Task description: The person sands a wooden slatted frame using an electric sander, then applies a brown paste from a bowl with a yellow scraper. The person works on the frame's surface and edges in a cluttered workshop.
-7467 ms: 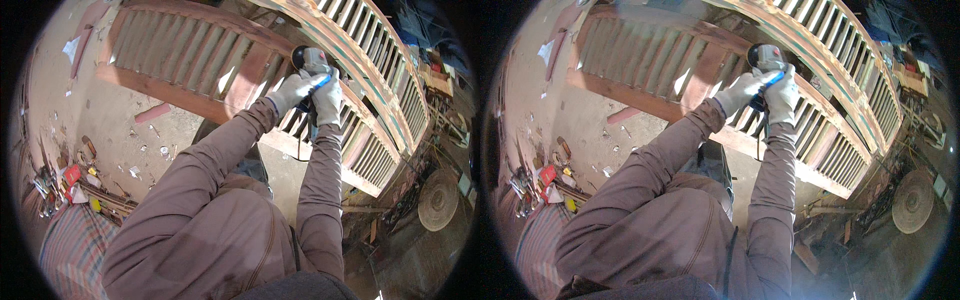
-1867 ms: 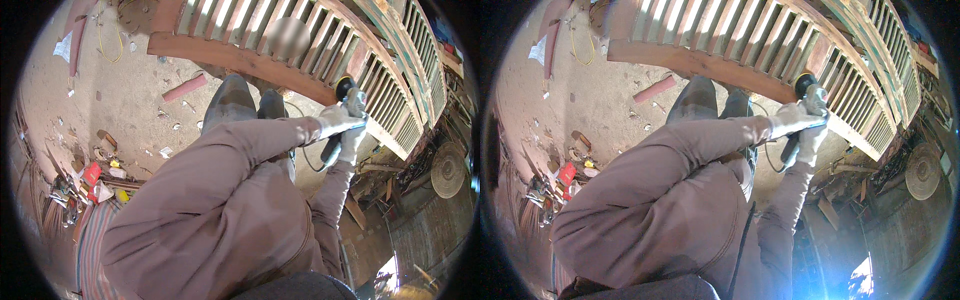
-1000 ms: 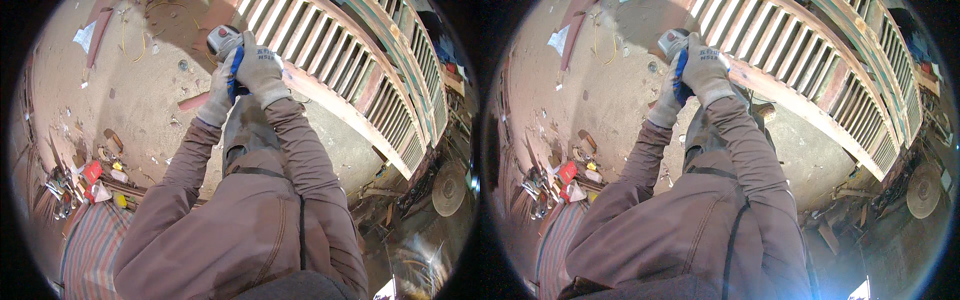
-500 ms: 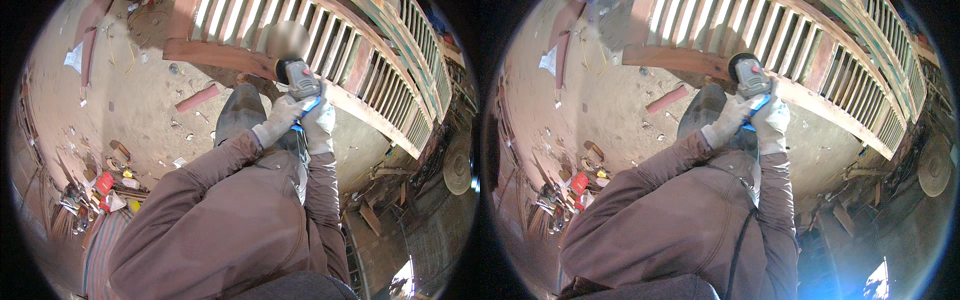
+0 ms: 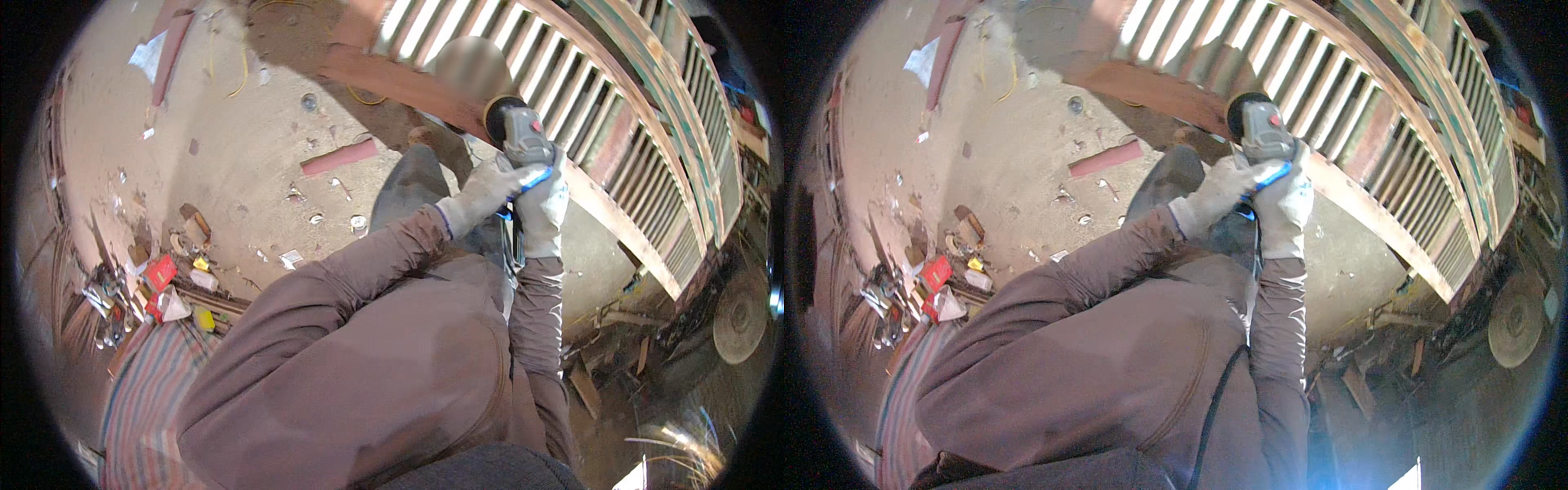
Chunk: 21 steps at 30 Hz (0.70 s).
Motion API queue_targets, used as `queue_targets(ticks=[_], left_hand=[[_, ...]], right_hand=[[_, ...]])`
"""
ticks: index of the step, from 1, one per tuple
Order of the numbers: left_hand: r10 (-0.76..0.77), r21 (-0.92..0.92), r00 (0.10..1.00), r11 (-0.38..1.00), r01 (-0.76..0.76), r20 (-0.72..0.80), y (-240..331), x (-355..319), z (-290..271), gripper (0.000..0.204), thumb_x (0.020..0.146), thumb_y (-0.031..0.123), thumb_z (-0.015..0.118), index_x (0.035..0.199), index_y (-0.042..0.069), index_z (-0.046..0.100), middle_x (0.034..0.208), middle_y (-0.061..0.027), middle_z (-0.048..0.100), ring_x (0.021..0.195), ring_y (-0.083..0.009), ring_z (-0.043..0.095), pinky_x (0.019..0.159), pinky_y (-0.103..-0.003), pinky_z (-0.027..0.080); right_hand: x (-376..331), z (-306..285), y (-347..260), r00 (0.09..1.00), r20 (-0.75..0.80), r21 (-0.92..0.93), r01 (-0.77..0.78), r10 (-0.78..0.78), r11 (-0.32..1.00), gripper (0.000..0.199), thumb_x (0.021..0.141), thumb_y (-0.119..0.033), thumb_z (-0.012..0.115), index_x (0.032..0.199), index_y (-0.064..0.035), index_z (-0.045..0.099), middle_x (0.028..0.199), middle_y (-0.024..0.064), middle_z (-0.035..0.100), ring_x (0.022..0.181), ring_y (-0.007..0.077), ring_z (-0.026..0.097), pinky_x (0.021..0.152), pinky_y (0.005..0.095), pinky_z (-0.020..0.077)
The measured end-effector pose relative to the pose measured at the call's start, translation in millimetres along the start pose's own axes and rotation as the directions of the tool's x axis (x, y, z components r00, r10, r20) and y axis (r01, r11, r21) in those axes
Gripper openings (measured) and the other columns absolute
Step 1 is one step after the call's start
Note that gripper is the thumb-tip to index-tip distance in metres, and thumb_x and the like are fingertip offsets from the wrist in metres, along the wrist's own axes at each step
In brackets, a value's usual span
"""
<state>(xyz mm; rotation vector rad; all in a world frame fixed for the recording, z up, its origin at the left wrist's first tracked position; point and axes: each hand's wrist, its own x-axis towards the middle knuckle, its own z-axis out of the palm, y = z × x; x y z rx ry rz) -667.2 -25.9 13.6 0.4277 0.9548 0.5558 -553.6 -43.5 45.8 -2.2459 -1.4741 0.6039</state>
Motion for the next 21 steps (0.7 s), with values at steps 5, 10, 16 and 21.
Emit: queue_targets(ticks=[5,10,16,21], left_hand=[[0.096,-0.049,0.988,0.994,-0.102,-0.125,90,-31,-65,0.04,0.103,0.031,0.064,0.128,0.001,0.068,0.12,-0.0048,0.07,0.106,-0.0119,0.066,0.094,-0.029,0.053],[0.253,-0.316,0.958,0.906,-0.283,-0.132,95,-11,-150,0.055,0.108,0.042,0.052,0.148,0.004,0.05,0.142,-0.01,0.058,0.127,-0.0197,0.058,0.111,-0.036,0.046],[0.123,-0.353,0.992,0.928,-0.117,-0.006,82,-14,-107,0.062,0.108,0.053,0.045,0.151,0.008,0.046,0.146,-0.0104,0.055,0.134,-0.0253,0.053,0.117,-0.043,0.04],[0.005,-0.21,1.0,0.978,-0.001,0.018,0,-6,3,0.05,0.106,0.044,0.055,0.142,0.008,0.054,0.133,-0.0066,0.063,0.121,-0.0195,0.061,0.103,-0.037,0.05]], right_hand=[[43,44,-101,0.971,0.234,-0.158,0.087,-0.048,0.984,0.049,0.098,-0.03,0.054,0.14,-0.0054,0.051,0.091,0.0228,0.075,0.084,0.0408,0.074,0.077,0.0501,0.0577],[73,73,-185,0.884,0.424,0.243,0.098,-0.196,0.965,0.048,0.1,-0.03,0.052,0.139,-0.0019,0.046,0.097,0.0324,0.071,0.098,0.0465,0.072,0.084,0.0543,0.0561],[63,39,-147,0.863,0.491,-0.014,0.143,-0.118,0.99,0.061,0.095,-0.024,0.056,0.148,0.0005,0.043,0.109,0.0233,0.074,0.103,0.0381,0.073,0.09,0.0503,0.0552],[19,-15,-19,0.96,0.262,-0.126,-0.064,0.096,0.99,0.051,0.096,-0.025,0.054,0.144,-0.0116,0.045,0.096,0.0231,0.074,0.09,0.0433,0.073,0.081,0.0529,0.056]])
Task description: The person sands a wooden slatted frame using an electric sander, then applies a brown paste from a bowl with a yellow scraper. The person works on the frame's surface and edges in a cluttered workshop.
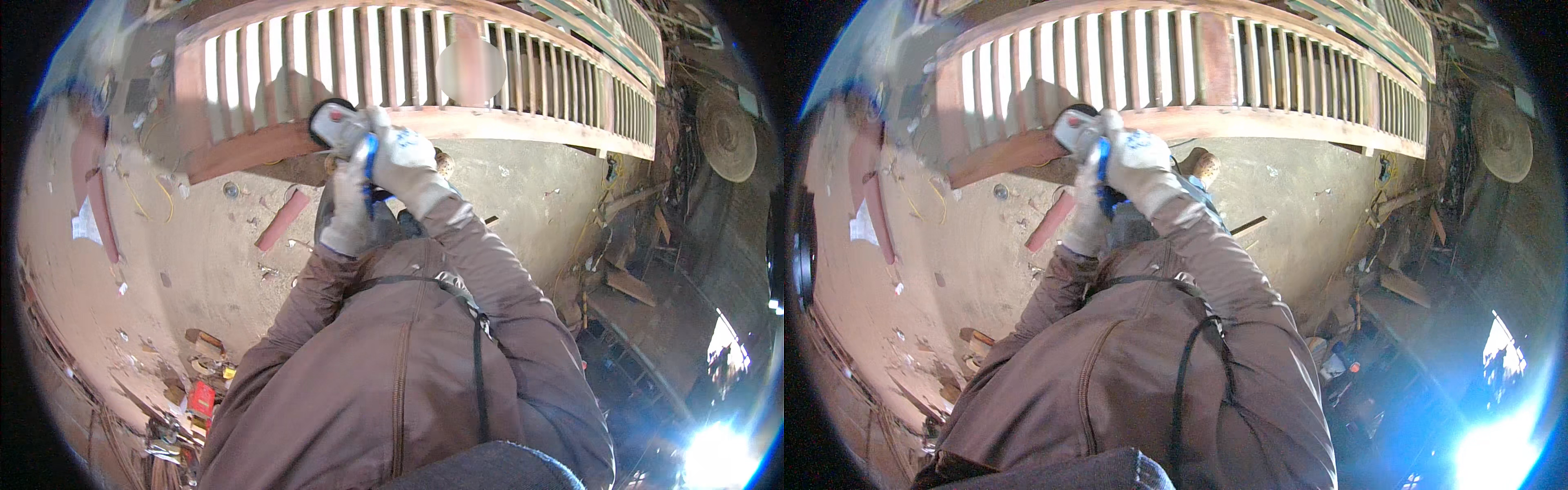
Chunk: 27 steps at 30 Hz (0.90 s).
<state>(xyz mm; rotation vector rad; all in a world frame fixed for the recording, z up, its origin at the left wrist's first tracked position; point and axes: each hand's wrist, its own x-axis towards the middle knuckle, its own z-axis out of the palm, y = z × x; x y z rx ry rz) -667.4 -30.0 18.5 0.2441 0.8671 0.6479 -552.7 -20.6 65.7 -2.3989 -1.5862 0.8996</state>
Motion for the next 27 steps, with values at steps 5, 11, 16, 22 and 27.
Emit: queue_targets(ticks=[5,11,16,22,27], left_hand=[[-0.025,0.316,1.0,0.948,0.022,0.005,-94,27,70,0.031,0.097,0.031,0.072,0.089,0.001,0.074,0.08,0.0,0.066,0.066,-0.0072,0.056,0.056,-0.029,0.045],[-0.231,0.244,0.956,0.952,0.184,0.179,-187,51,194,0.029,0.102,0.026,0.066,0.117,0.003,0.072,0.106,0.0008,0.072,0.091,-0.0069,0.064,0.08,-0.025,0.051],[-0.367,0.462,0.905,0.855,0.237,0.214,-250,74,285,0.037,0.103,0.035,0.063,0.122,0.004,0.071,0.106,0.0008,0.07,0.092,-0.0061,0.065,0.077,-0.024,0.054],[-0.281,0.398,0.892,0.908,0.128,0.355,-363,105,372,0.038,0.1,0.034,0.067,0.13,0.011,0.068,0.115,-0.0022,0.071,0.096,-0.0115,0.068,0.072,-0.027,0.059],[-0.402,0.55,0.861,0.815,0.183,0.31,-411,126,434,0.049,0.091,0.045,0.072,0.125,0.01,0.07,0.106,-0.005,0.073,0.087,-0.0159,0.07,0.069,-0.033,0.058]], right_hand=[[-40,-30,128,0.968,-0.202,0.049,-0.145,0.152,0.988,0.055,0.093,-0.027,0.058,0.144,-0.0088,0.048,0.092,0.0262,0.073,0.088,0.0439,0.072,0.078,0.0515,0.0558],[-74,-74,282,0.918,-0.303,0.067,-0.245,0.254,0.967,0.067,0.089,-0.028,0.068,0.148,-0.004,0.047,0.091,0.0277,0.072,0.083,0.0442,0.071,0.077,0.0525,0.0552],[-87,-128,393,0.893,-0.334,0.092,-0.287,0.301,0.954,0.069,0.088,-0.028,0.07,0.147,0.0022,0.048,0.091,0.0265,0.072,0.086,0.0425,0.072,0.077,0.0495,0.0571],[-106,-181,512,0.84,-0.338,0.181,-0.385,0.425,0.905,0.064,0.084,-0.032,0.08,0.136,-0.0046,0.055,0.097,0.0254,0.074,0.093,0.0418,0.074,0.08,0.0476,0.0582],[-115,-227,576,0.771,-0.256,0.397,-0.465,0.582,0.791,0.052,0.086,-0.029,0.078,0.128,-0.005,0.058,0.1,0.0233,0.076,0.09,0.0371,0.076,0.075,0.0448,0.06]])
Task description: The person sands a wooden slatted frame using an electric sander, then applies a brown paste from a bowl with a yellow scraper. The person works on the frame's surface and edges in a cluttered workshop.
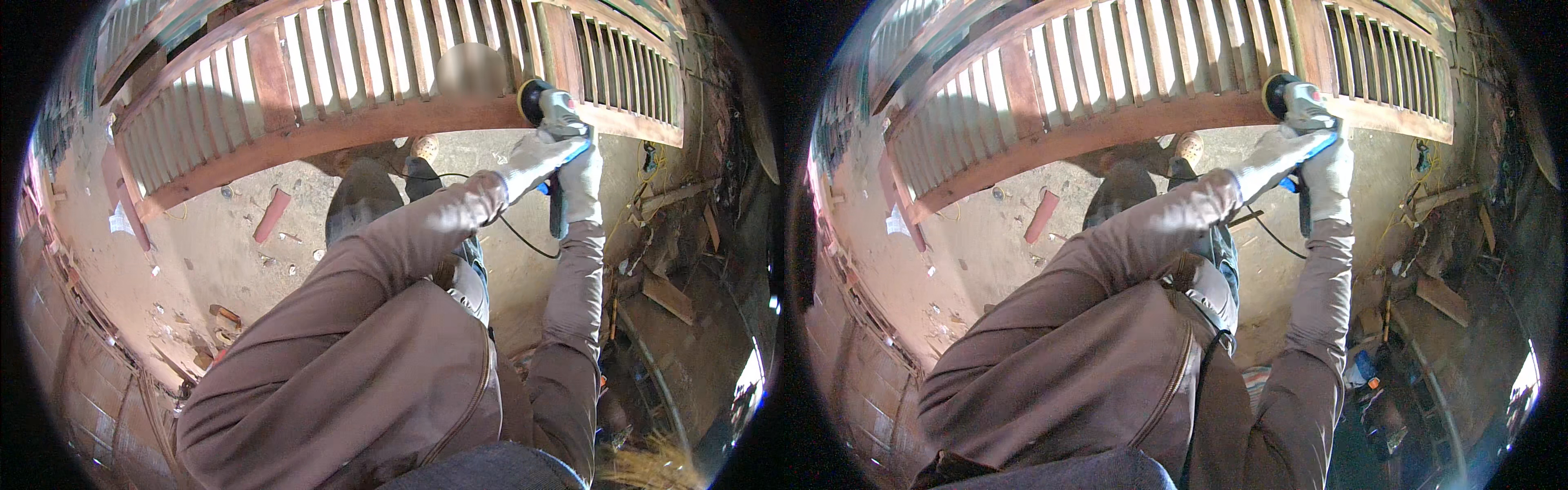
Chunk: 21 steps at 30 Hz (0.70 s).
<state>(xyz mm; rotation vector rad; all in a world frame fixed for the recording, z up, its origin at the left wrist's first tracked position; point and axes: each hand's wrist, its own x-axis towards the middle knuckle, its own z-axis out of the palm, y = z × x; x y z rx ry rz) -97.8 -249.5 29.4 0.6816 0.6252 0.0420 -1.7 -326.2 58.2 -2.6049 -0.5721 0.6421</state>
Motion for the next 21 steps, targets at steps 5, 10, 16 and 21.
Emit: queue_targets(ticks=[5,10,16,21], left_hand=[[-0.098,0.099,0.994,0.99,0.102,-0.043,16,-8,-5,0.059,0.088,0.052,0.076,0.126,0.007,0.07,0.106,-0.0092,0.073,0.085,-0.017,0.072,0.058,-0.032,0.057],[-0.126,-0.105,0.979,0.988,0.11,-0.162,35,-85,-66,0.052,0.096,0.044,0.071,0.132,0.006,0.065,0.118,-0.0094,0.07,0.098,-0.0172,0.069,0.075,-0.032,0.059],[0.006,-0.337,0.895,0.925,-0.174,-0.445,2,-113,-109,0.036,0.101,0.024,0.069,0.127,-0.001,0.067,0.12,-0.0035,0.07,0.103,-0.0087,0.065,0.089,-0.025,0.052],[0.129,-0.182,0.935,0.963,-0.197,-0.33,-15,-62,-55,0.034,0.098,0.032,0.073,0.117,0.003,0.072,0.102,0.0014,0.071,0.087,-0.0056,0.063,0.077,-0.023,0.05]], right_hand=[[9,15,18,0.996,-0.04,-0.024,0.083,-0.084,0.996,0.053,0.088,-0.037,0.076,0.126,-0.0046,0.06,0.098,0.0229,0.076,0.091,0.0347,0.077,0.075,0.0448,0.0604],[-45,63,-67,0.984,0.084,-0.213,0.17,-0.156,0.962,0.053,0.091,-0.033,0.068,0.133,-0.0052,0.052,0.092,0.0252,0.074,0.09,0.0437,0.074,0.077,0.0517,0.0584],[-72,100,-104,0.906,0.256,-0.187,0.388,-0.336,0.903,0.062,0.093,-0.033,0.058,0.148,-0.0074,0.042,0.092,0.0234,0.073,0.088,0.0437,0.073,0.079,0.0522,0.0556],[-38,47,-53,0.942,0.192,-0.22,0.313,-0.274,0.924,0.065,0.091,-0.03,0.063,0.148,-0.0051,0.043,0.09,0.0253,0.072,0.087,0.0438,0.072,0.079,0.0524,0.0551]])
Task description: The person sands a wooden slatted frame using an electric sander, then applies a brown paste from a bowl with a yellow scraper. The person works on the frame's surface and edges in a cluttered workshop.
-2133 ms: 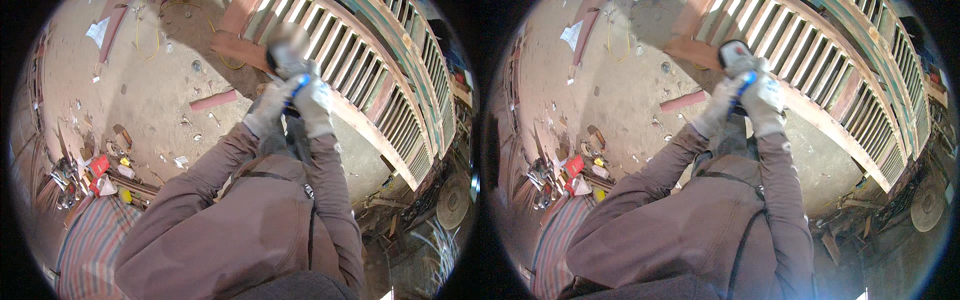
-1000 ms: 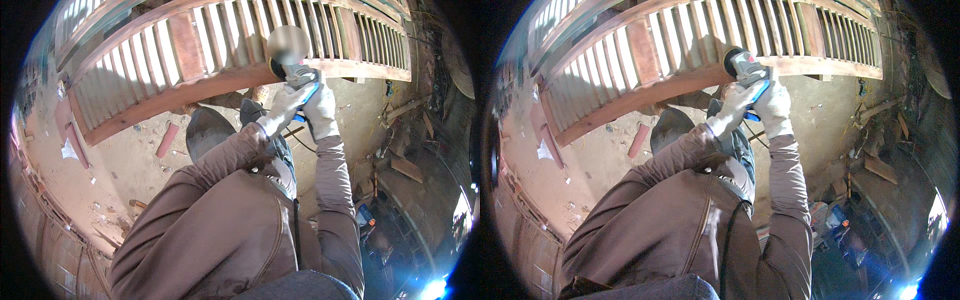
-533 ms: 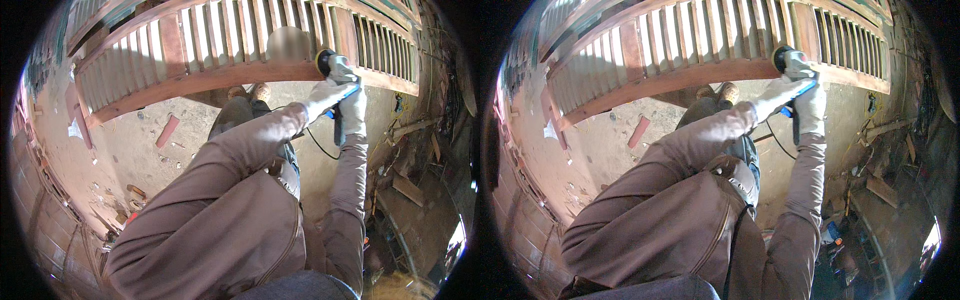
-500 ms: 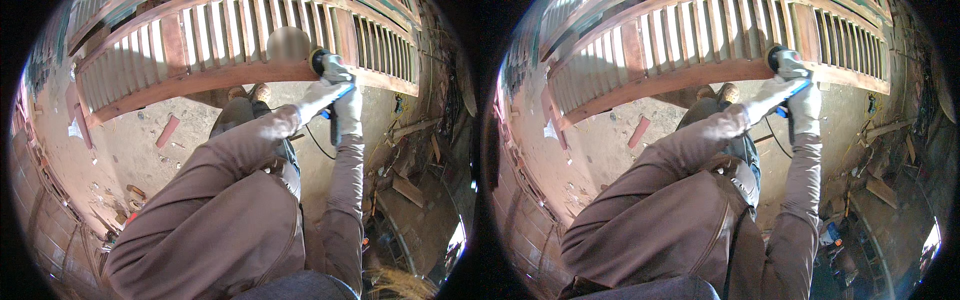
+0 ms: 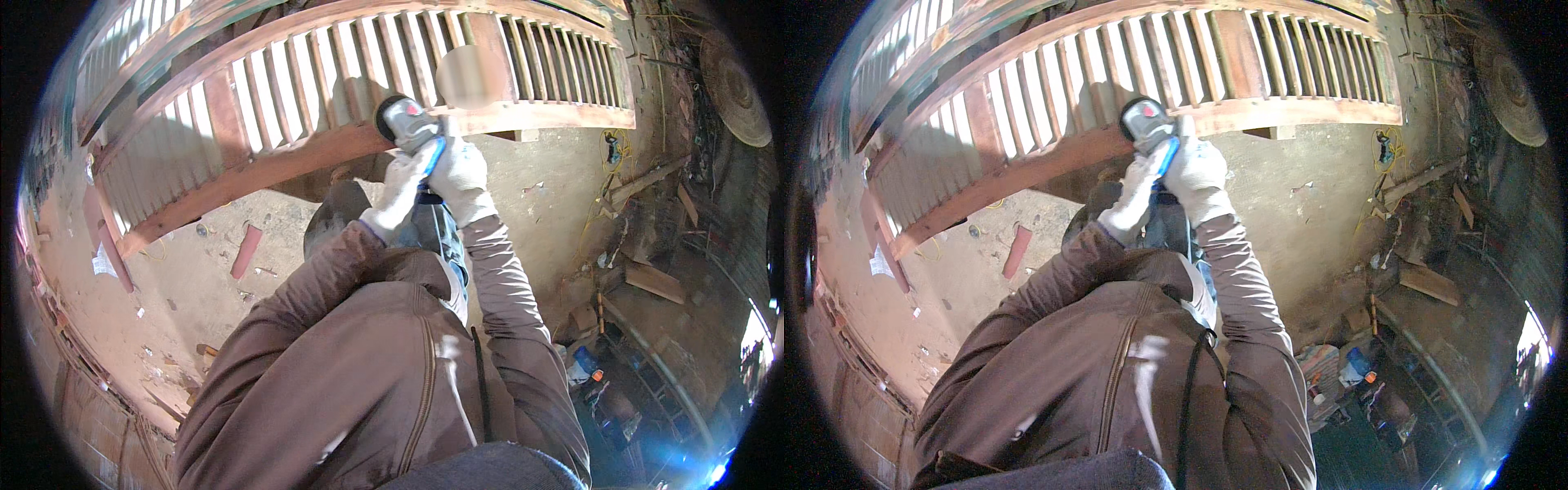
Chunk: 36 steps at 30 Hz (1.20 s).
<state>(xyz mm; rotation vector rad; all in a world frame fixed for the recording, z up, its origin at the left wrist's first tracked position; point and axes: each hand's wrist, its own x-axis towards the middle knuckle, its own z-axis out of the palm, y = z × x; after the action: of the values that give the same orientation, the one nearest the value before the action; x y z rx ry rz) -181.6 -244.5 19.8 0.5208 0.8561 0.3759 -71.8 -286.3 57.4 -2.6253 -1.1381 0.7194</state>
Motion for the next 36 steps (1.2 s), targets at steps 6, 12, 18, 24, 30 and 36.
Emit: queue_targets(ticks=[6,12,18,24,30,36], left_hand=[[-0.216,-0.003,0.963,0.976,0.219,0.159,-45,53,137,0.037,0.098,0.033,0.072,0.124,0.007,0.071,0.11,0.0007,0.071,0.096,-0.0091,0.065,0.083,-0.026,0.052],[-0.11,-0.04,0.973,0.992,0.12,0.201,-132,121,272,0.035,0.097,0.034,0.073,0.122,0.009,0.072,0.103,0.0004,0.072,0.085,-0.0089,0.067,0.06,-0.026,0.056],[-0.294,0.122,0.915,0.955,0.27,0.275,-193,173,388,0.042,0.095,0.041,0.073,0.126,0.012,0.068,0.096,0.0018,0.07,0.074,-0.0082,0.065,0.055,-0.026,0.055],[-0.472,0.399,0.837,0.849,0.347,0.277,-210,214,492,0.048,0.091,0.046,0.074,0.125,0.012,0.07,0.1,-0.0035,0.073,0.082,-0.0116,0.069,0.066,-0.028,0.056],[-0.41,0.34,0.841,0.894,0.293,0.352,-247,248,556,0.053,0.088,0.047,0.076,0.123,0.007,0.072,0.106,-0.01,0.075,0.085,-0.0212,0.073,0.071,-0.036,0.059],[-0.373,0.362,0.84,0.903,0.231,0.395,-254,250,556,0.06,0.087,0.056,0.075,0.125,0.011,0.072,0.112,-0.0091,0.074,0.094,-0.0204,0.071,0.077,-0.036,0.058]], right_hand=[[25,-51,155,0.963,-0.264,0.025,0.059,-0.051,0.998,0.071,0.088,-0.03,0.071,0.148,-0.0025,0.046,0.089,0.0236,0.073,0.084,0.0438,0.072,0.076,0.0513,0.0573],[67,-137,279,0.978,-0.107,0.062,-0.173,0.179,0.983,0.075,0.085,-0.031,0.075,0.148,-0.0015,0.045,0.093,0.0255,0.074,0.089,0.0435,0.073,0.077,0.0501,0.0577],[95,-207,397,0.958,-0.157,0.193,-0.207,0.238,0.959,0.068,0.082,-0.035,0.082,0.136,-0.0036,0.055,0.093,0.0233,0.075,0.087,0.0401,0.075,0.074,0.0465,0.0596],[119,-239,530,0.902,-0.187,0.295,-0.327,0.39,0.898,0.063,0.084,-0.037,0.082,0.128,-0.0004,0.057,0.102,0.0248,0.075,0.096,0.038,0.076,0.077,0.0423,0.0596],[141,-257,631,0.842,-0.305,0.342,-0.339,0.445,0.876,0.055,0.087,-0.033,0.078,0.128,-0.0017,0.057,0.108,0.0223,0.074,0.096,0.033,0.075,0.082,0.0415,0.0581],[137,-260,629,0.873,-0.293,0.4,-0.258,0.39,0.879,0.053,0.088,-0.033,0.077,0.126,-0.0029,0.057,0.109,0.0212,0.074,0.098,0.0312,0.074,0.082,0.0408,0.0579]])
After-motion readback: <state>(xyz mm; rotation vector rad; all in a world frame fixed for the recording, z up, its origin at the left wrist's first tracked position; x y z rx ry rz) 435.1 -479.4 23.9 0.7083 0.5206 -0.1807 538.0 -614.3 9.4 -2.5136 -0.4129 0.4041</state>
